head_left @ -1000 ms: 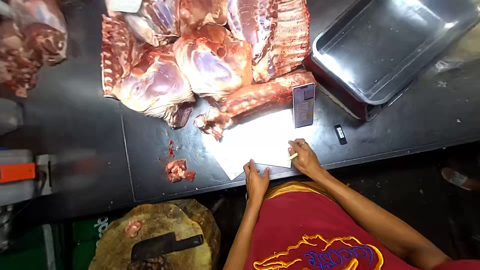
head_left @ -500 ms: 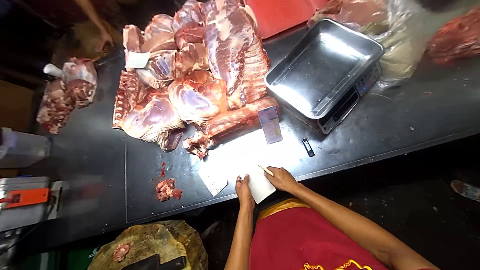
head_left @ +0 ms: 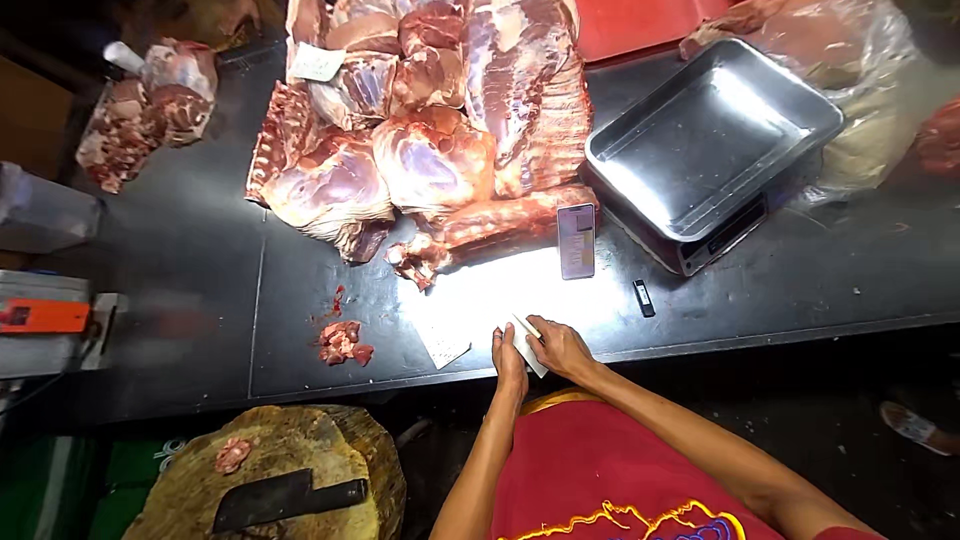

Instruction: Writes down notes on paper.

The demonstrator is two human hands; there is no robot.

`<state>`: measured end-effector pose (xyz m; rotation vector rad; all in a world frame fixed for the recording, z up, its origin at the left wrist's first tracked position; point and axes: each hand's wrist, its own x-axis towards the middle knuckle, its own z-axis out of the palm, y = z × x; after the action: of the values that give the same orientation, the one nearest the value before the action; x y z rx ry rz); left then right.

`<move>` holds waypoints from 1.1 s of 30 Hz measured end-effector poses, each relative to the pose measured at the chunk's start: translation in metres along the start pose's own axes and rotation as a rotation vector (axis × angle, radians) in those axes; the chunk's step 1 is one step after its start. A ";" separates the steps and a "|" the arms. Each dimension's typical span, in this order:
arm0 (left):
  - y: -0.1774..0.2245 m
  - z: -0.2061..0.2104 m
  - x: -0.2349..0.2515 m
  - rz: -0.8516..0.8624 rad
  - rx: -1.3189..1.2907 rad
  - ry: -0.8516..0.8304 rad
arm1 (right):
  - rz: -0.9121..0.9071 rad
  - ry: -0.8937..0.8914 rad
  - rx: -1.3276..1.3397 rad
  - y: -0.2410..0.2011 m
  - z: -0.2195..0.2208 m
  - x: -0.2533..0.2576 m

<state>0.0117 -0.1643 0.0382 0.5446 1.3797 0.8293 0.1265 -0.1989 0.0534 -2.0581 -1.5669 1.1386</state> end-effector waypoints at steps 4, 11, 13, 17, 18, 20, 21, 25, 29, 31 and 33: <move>0.014 -0.015 0.016 -0.025 0.133 -0.076 | -0.022 -0.047 -0.018 -0.020 0.004 0.011; 0.043 -0.044 0.052 -0.009 0.235 -0.086 | 0.091 -0.104 0.053 -0.043 0.005 0.026; 0.049 -0.049 0.065 0.027 0.299 -0.110 | 0.149 0.023 0.162 -0.037 0.008 0.029; 0.049 -0.051 0.081 0.171 0.649 -0.165 | 0.338 0.570 0.112 0.010 -0.017 0.019; 0.051 -0.050 0.082 0.209 0.748 -0.163 | 0.405 0.649 0.018 0.030 -0.029 0.014; 0.054 -0.049 0.079 0.259 0.885 -0.174 | 0.532 0.700 -0.159 0.073 -0.048 0.003; 0.055 -0.051 0.079 0.283 0.939 -0.185 | 0.593 0.674 -0.199 0.088 -0.053 -0.001; 0.056 -0.057 0.086 0.392 1.182 -0.216 | 0.650 0.572 -0.177 0.090 -0.047 -0.010; 0.059 -0.061 0.089 0.410 1.298 -0.220 | 0.450 0.474 -0.062 0.034 0.007 -0.003; 0.059 -0.061 0.087 0.399 1.292 -0.241 | 0.329 0.464 -0.006 0.009 0.032 0.006; 0.057 -0.064 0.083 0.426 1.265 -0.252 | 0.274 0.510 0.024 -0.003 0.040 0.014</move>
<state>-0.0628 -0.0731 0.0208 1.8875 1.4467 0.0778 0.0955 -0.1930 0.0244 -2.3542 -1.0475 0.6240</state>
